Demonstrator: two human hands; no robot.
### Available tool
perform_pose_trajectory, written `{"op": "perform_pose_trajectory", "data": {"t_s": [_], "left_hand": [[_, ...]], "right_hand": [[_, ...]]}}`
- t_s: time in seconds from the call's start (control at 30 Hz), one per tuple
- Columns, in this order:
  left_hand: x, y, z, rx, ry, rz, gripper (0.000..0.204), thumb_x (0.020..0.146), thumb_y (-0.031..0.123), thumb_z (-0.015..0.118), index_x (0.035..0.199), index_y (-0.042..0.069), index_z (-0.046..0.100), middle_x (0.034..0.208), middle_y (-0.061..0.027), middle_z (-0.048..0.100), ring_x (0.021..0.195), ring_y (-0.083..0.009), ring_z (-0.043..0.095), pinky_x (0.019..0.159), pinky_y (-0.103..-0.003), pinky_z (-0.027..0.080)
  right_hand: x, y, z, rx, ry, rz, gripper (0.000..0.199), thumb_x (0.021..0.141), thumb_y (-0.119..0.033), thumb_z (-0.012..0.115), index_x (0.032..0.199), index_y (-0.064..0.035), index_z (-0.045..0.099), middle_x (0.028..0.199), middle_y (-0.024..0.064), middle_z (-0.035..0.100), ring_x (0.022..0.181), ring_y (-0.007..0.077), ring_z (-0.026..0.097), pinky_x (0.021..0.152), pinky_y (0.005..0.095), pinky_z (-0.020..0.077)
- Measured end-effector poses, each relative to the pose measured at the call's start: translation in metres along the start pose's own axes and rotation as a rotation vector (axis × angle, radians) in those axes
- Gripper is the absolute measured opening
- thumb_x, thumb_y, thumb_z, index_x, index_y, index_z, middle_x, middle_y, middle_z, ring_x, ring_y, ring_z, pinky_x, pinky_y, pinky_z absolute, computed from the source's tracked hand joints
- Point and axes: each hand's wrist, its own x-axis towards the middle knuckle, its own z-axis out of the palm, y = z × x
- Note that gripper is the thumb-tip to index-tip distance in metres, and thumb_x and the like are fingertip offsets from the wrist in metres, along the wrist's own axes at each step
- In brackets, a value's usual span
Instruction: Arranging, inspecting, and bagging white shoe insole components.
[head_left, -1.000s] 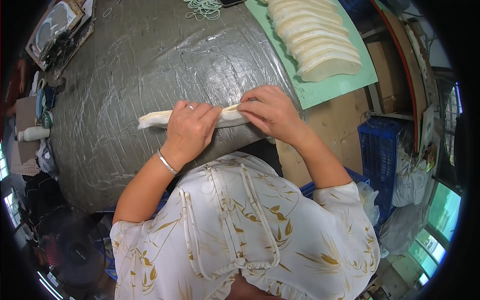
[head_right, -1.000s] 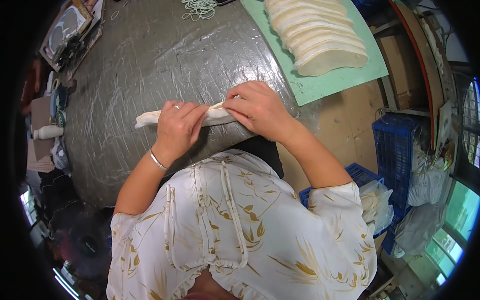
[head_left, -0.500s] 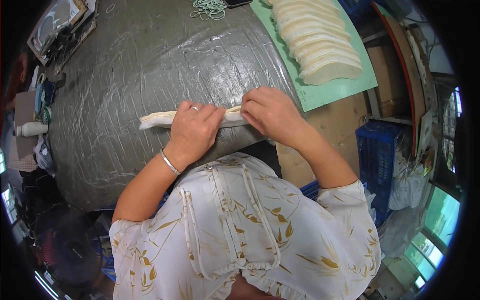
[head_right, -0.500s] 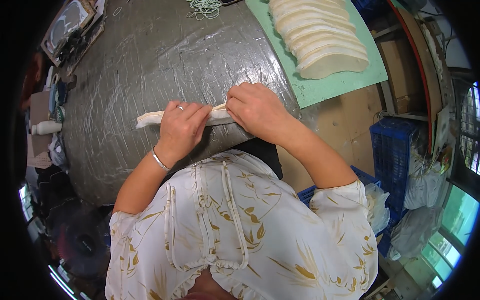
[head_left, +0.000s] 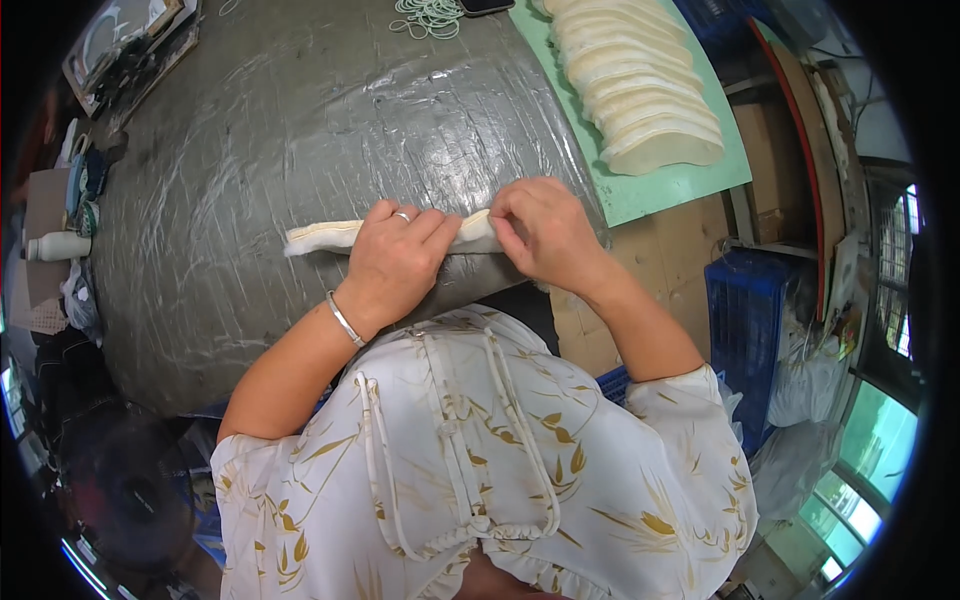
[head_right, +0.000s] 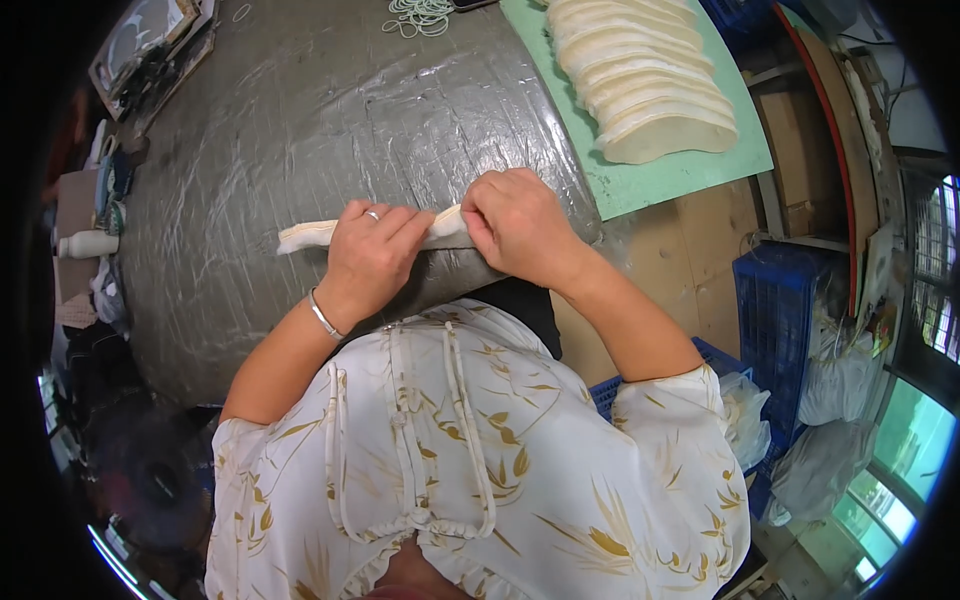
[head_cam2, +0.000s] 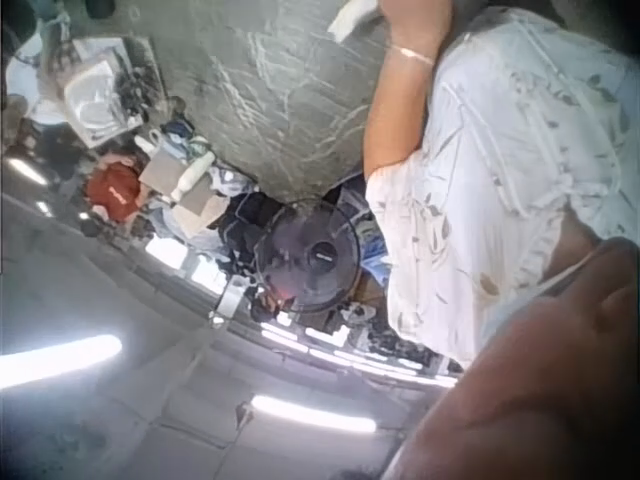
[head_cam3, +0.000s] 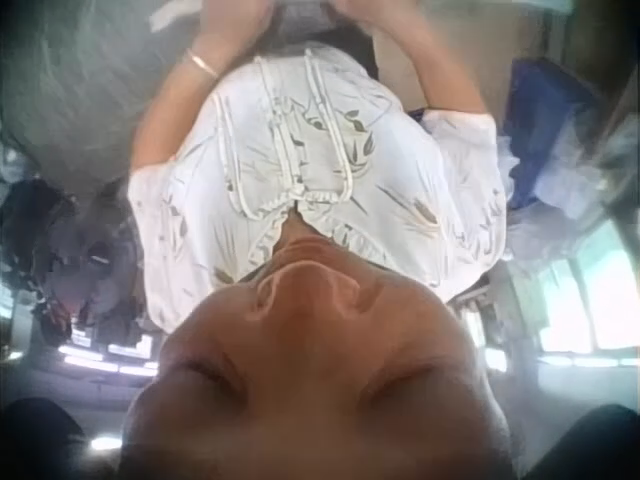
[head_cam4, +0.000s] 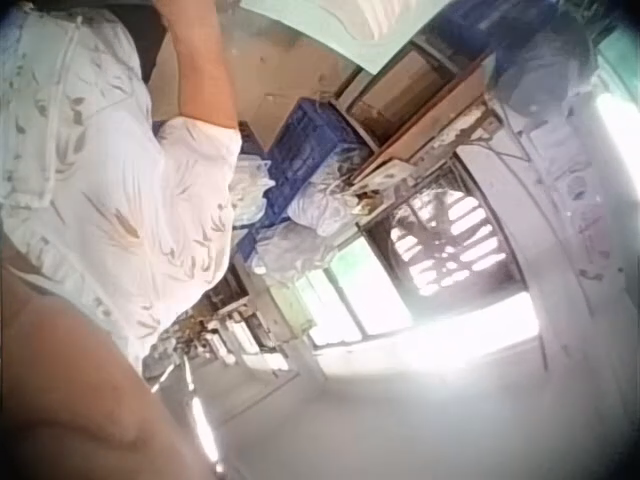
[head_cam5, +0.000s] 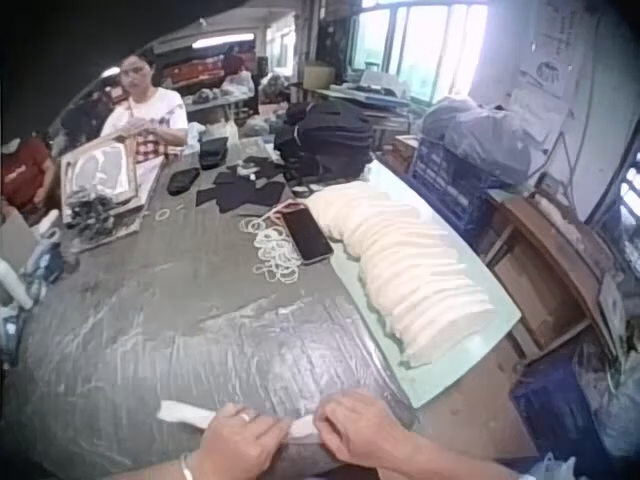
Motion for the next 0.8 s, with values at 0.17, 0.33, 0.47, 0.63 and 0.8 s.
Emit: {"op": "perform_pose_trajectory", "data": {"t_s": [0.17,0.33,0.47,0.63,0.8], "left_hand": [[0.004,0.006,-0.003,0.009,0.016,-0.034,0.019,0.080,0.007,0.070,0.099,0.010,0.068,0.082,-0.0014,0.063,0.071,-0.0193,0.060,0.073,-0.034,0.042],[0.005,0.006,-0.004,0.006,-0.009,-0.029,0.019,0.082,0.007,0.071,0.100,0.009,0.068,0.087,-0.0023,0.066,0.075,-0.0197,0.062,0.075,-0.036,0.043],[0.003,0.008,-0.007,0.025,-0.032,-0.035,0.018,0.083,0.007,0.070,0.100,0.009,0.068,0.088,-0.0019,0.067,0.076,-0.0199,0.062,0.077,-0.036,0.043],[0.010,0.011,-0.012,-0.053,-0.037,-0.059,0.014,0.084,0.007,0.070,0.098,0.009,0.067,0.087,-0.0032,0.067,0.075,-0.0221,0.061,0.077,-0.036,0.042],[0.016,0.007,-0.022,-0.116,0.024,-0.118,0.013,0.086,0.005,0.068,0.099,0.008,0.068,0.087,-0.0055,0.067,0.077,-0.0244,0.063,0.079,-0.037,0.043]], "right_hand": [[-0.011,0.009,-0.006,0.494,0.021,0.492,0.032,0.090,-0.008,0.064,0.120,-0.0016,0.057,0.091,0.0109,0.069,0.085,0.0226,0.067,0.079,0.0332,0.0523],[-0.031,0.027,-0.018,0.486,0.088,0.467,0.022,0.094,-0.008,0.063,0.113,0.0007,0.069,0.102,0.0119,0.072,0.088,0.0197,0.069,0.080,0.0296,0.0524],[-0.030,0.011,-0.013,0.379,0.003,0.414,0.023,0.085,-0.014,0.074,0.105,-0.0017,0.072,0.098,0.0129,0.071,0.090,0.0282,0.067,0.080,0.0364,0.0526],[-0.026,0.010,-0.007,0.117,0.031,0.137,0.010,0.086,-0.011,0.070,0.091,-0.0023,0.070,0.086,0.0096,0.067,0.083,0.0295,0.063,0.074,0.0395,0.0487],[-0.030,0.016,-0.005,0.612,0.112,0.461,0.020,0.096,-0.011,0.060,0.111,0.0005,0.067,0.099,0.0094,0.070,0.093,0.0217,0.065,0.085,0.0336,0.0495]]}}
